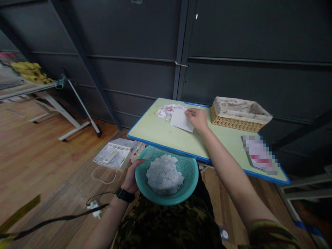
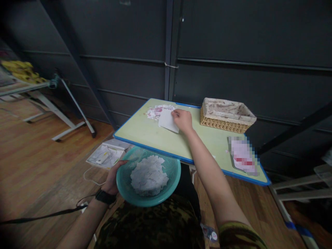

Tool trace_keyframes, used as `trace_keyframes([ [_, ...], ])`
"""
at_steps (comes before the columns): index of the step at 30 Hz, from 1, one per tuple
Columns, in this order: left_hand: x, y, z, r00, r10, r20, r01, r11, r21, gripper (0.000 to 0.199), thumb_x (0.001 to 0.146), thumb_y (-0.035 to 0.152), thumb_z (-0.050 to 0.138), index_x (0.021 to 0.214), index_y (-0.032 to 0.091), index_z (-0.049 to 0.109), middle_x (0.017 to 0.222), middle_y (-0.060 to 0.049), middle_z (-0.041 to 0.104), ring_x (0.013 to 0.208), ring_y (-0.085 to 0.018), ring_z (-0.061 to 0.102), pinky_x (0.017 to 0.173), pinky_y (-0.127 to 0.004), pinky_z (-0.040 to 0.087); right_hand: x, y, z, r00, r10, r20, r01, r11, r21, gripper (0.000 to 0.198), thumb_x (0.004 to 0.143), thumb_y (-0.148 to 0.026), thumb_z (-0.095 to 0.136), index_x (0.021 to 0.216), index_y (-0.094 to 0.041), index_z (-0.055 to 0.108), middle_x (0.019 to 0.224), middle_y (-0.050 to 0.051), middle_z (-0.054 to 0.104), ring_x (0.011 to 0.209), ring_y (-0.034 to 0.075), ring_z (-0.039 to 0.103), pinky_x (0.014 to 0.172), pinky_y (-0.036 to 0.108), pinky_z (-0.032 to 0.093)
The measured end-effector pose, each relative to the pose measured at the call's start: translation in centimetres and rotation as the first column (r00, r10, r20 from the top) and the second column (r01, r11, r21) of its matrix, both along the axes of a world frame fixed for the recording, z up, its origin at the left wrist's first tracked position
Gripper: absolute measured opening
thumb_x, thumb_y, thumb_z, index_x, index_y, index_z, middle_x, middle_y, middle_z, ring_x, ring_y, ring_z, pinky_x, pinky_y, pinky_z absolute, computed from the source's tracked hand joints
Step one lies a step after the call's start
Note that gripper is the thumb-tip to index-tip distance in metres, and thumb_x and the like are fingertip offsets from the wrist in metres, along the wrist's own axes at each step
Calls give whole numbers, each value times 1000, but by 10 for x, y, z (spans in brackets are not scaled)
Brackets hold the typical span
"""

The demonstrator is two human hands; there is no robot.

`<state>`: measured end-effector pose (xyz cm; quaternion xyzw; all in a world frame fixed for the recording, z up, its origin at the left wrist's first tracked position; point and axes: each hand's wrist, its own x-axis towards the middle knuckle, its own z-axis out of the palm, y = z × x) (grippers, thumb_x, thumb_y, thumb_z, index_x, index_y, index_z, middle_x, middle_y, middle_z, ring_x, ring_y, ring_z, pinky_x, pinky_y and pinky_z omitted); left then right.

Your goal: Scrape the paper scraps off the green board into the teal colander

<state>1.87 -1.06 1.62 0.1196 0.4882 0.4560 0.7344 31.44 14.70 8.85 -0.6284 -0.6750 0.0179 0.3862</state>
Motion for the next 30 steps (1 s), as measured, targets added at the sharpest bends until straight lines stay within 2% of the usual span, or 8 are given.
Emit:
trace_keyframes([
  [11, 1, 0, 0, 1000, 2, -21, -2, 1000, 5, 21, 81, 17, 56, 67, 14, 70, 58, -7, 74, 52, -22, 68, 56, -33, 57, 7, -1, 9, 998, -13, -62, 14, 1000, 18, 31, 79, -30, 57, 90, -15, 81, 96, 12, 77, 96, 31, 69, 89, 39, 47],
  [15, 0, 0, -1, 999, 7, -31, -7, 1000, 23, 21, 80, 17, 57, 65, 14, 70, 58, -6, 74, 50, -20, 67, 56, -32, 56, 16, 1, 10, 994, 68, -80, -70, 997, -18, 28, 75, -30, 60, 84, -15, 81, 90, 11, 77, 91, 30, 68, 85, 39, 47],
  [18, -1, 0, -3, 1000, -3, -30, 4, 1000, 26, 18, 80, 18, 59, 67, 14, 71, 59, -6, 75, 52, -20, 68, 56, -31, 56, 22, 3, 10, 977, 135, -162, -141, 990, -26, 26, 73, -32, 62, 81, -16, 81, 85, 11, 77, 85, 29, 68, 81, 38, 47],
  [22, -1, 1, -4, 1000, -3, -12, 3, 1000, 20, 16, 79, 18, 60, 69, 13, 71, 60, -7, 75, 54, -22, 69, 58, -33, 57, 23, 5, 8, 964, 156, -218, -163, 987, -14, 26, 70, -34, 63, 76, -15, 80, 83, 11, 76, 82, 27, 67, 79, 38, 46],
  [24, 0, 1, -3, 1000, 9, -8, -9, 1000, 24, 15, 79, 17, 60, 68, 14, 70, 59, -6, 74, 54, -22, 69, 60, -33, 57, 22, 6, 7, 950, 192, -246, -210, 976, -50, 25, 68, -35, 65, 73, -16, 79, 81, 10, 76, 80, 26, 66, 76, 37, 45],
  [27, 1, 0, -2, 1000, 21, -13, -21, 999, 26, 15, 79, 16, 59, 69, 13, 70, 59, -6, 74, 52, -21, 68, 56, -32, 56, 22, 6, 6, 916, 216, -339, -265, 958, -106, 27, 65, -38, 67, 72, -15, 79, 76, 7, 74, 72, 22, 63, 67, 33, 43],
  [30, 1, 0, 0, 1000, 18, -16, -18, 1000, 14, 17, 80, 16, 58, 68, 13, 70, 58, -6, 74, 49, -20, 66, 50, -30, 53, 23, 7, 6, 901, 205, -382, -265, 958, -111, 28, 62, -39, 68, 71, -15, 78, 72, 6, 73, 69, 20, 60, 64, 30, 41],
])
